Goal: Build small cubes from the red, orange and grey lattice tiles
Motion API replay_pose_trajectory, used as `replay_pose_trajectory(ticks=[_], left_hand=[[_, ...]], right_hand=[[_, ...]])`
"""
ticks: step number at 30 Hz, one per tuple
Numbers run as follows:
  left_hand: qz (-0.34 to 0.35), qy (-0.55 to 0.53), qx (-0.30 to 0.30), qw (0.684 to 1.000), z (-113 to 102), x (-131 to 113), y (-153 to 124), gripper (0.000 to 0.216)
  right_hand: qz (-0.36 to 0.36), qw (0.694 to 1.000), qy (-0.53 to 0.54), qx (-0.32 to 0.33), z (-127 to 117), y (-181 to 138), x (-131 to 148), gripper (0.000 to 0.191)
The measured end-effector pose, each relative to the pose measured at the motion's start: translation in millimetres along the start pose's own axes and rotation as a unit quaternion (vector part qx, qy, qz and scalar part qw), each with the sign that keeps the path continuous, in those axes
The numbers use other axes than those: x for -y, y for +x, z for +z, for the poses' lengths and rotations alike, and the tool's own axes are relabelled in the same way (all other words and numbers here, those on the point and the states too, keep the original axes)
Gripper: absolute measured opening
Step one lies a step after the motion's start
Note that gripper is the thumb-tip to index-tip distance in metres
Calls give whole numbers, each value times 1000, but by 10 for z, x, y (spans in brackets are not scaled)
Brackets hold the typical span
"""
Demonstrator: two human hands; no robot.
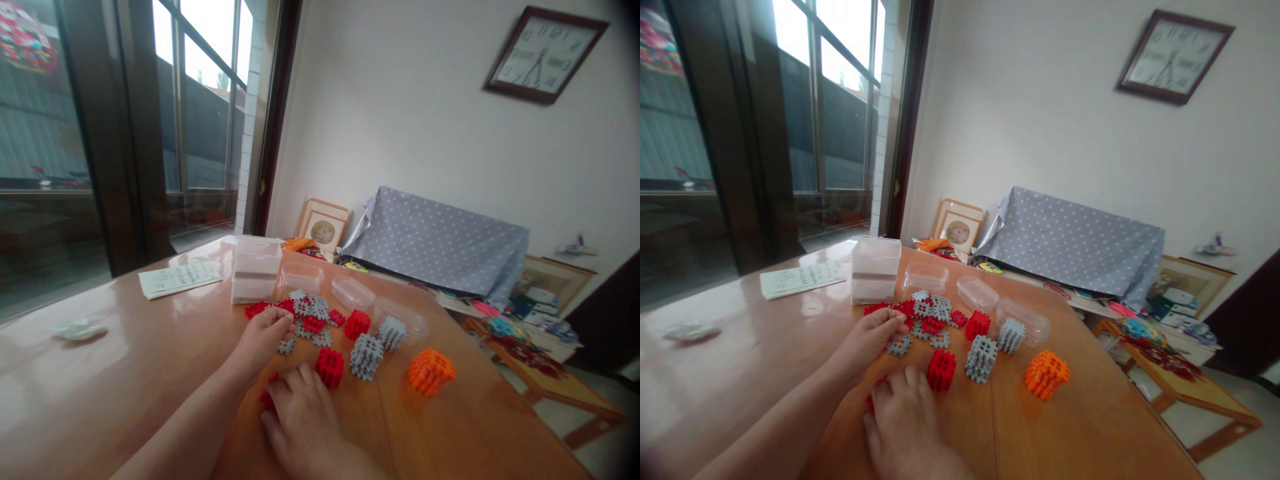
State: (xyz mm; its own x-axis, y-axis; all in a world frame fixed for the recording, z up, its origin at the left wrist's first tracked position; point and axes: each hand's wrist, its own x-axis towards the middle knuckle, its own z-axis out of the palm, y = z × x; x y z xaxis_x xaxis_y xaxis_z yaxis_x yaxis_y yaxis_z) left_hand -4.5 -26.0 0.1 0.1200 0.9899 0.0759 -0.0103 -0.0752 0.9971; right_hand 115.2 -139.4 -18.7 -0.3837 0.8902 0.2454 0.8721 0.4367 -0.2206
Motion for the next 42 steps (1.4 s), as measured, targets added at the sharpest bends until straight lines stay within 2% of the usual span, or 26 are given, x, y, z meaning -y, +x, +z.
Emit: replay_pose_trajectory(ticks=[4,7,11,14,16,18,21,23,26,29,32,36,40,42], left_hand=[[14,7,12,1000,3,54,20,33],[12,13,17,1000,15,62,13,33],[0,14,20,1000,49,28,-9,32],[-9,6,31,999,75,1,-30,32],[-16,5,51,999,90,-11,-55,32],[-28,-6,88,996,104,-19,-87,35],[-41,-45,153,986,127,-24,-141,41],[-40,-68,182,980,142,-29,-172,43],[-32,-91,217,971,155,-44,-205,36],[-34,-107,248,962,157,-58,-218,24],[-49,-113,244,962,164,-52,-217,21],[-71,-127,223,964,189,-5,-209,23],[-84,-145,216,962,207,46,-205,22],[-88,-153,210,962,212,54,-207,21]], right_hand=[[10,1000,-1,-11,-10,-4,-3,32],[-15,1000,-23,2,6,7,-20,24],[-45,997,-61,-15,39,32,-57,13],[-38,997,-52,-37,24,40,-115,16],[-13,998,-7,-68,-30,38,-166,20],[15,990,83,-113,-119,36,-220,21],[46,952,243,-183,-283,39,-292,27],[75,925,306,-212,-375,48,-332,29],[126,904,337,-230,-438,59,-381,28],[150,897,344,-233,-421,61,-430,27],[131,908,327,-227,-407,46,-502,29],[110,937,251,-218,-497,8,-632,23],[74,974,135,-166,-628,-34,-716,48],[61,984,94,-140,-666,-51,-724,52]])
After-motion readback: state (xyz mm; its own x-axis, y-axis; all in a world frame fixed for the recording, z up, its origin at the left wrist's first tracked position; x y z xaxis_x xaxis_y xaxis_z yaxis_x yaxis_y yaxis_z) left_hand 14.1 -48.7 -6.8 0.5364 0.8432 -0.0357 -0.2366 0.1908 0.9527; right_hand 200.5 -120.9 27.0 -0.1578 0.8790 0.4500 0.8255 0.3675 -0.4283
